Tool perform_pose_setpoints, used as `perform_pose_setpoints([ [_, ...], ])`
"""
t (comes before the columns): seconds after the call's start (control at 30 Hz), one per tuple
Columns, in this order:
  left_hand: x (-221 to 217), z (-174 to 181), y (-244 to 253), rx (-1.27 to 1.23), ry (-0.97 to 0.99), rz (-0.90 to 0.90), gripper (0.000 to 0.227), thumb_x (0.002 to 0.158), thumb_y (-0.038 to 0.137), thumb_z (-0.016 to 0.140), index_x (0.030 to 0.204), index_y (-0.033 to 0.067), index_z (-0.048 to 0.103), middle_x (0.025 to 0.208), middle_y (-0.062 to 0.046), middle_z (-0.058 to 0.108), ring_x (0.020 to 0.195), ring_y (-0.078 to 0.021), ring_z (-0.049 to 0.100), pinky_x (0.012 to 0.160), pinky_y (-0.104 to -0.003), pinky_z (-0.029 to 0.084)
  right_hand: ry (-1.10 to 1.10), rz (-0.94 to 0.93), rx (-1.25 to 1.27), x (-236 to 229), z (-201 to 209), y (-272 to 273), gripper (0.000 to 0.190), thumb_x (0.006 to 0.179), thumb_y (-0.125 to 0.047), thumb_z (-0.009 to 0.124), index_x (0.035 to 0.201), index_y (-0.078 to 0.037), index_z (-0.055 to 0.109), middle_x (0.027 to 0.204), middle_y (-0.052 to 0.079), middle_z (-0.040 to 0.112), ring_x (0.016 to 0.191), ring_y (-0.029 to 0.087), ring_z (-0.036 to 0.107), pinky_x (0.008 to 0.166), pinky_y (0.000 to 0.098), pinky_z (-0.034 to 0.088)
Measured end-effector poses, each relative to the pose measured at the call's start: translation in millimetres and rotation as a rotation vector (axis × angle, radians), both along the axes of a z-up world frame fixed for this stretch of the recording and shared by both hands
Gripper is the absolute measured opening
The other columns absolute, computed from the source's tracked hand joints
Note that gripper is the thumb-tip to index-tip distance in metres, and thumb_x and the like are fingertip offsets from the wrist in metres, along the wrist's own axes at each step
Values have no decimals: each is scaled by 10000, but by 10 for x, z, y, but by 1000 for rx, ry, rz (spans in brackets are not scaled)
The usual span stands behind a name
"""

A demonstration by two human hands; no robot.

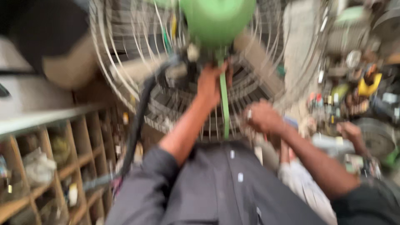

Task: The person uses a screwdriver to tighten screws on the motor housing of a green pedestal fan. They then reattach the fan's metal cage and secure the green plastic support arms to the motor housing.

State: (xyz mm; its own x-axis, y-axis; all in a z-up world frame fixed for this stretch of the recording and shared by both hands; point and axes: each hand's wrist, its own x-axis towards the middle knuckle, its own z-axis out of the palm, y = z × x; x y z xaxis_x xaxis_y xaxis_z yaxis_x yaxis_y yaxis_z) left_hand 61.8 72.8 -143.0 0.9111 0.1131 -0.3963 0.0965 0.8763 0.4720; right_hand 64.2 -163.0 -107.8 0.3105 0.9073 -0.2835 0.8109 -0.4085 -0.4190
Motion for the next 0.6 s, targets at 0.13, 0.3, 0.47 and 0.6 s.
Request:
perform_pose_setpoints([
  [0.13, 64, -76, -5, -116, 212, -1, 357, 934, 43, 655, 1269, 98, 546, 1111, -49, 724, 727, -115, 597, 545, -248, 479, -13, 3, 125, -29, 37, -84, 385, 869, -398, 709, 1158, -143, 716, 944, 49, 682, 894, 230, 649, 741, 397, 438],
  [0.3, 52, 19, -6, -69, 208, 7, 295, 954, 62, 673, 1229, 72, 565, 1103, -75, 726, 707, -118, 569, 523, -237, 450, 22, 20, 86, -10, 135, -52, 422, 919, -443, 685, 1216, -145, 710, 961, 39, 667, 899, 223, 636, 769, 392, 426],
  [0.47, 73, 131, 2, -74, 180, 27, 260, 946, 77, 678, 1196, 85, 609, 1062, -64, 711, 718, -108, 576, 537, -228, 457, -9, 100, -11, 0, 270, 39, 806, 778, -740, 654, 1250, -89, 697, 873, 91, 628, 778, 236, 590, 722, 397, 409],
  [0.6, 102, 142, -33, -12, 256, 71, 213, 947, 91, 690, 1136, 37, 605, 1041, -80, 721, 702, -115, 575, 509, -234, 448, -60, 12, 158, -89, 284, 11, 870, 738, -813, 640, 1177, -65, 714, 929, 100, 627, 811, 243, 578, 745, 404, 402],
])
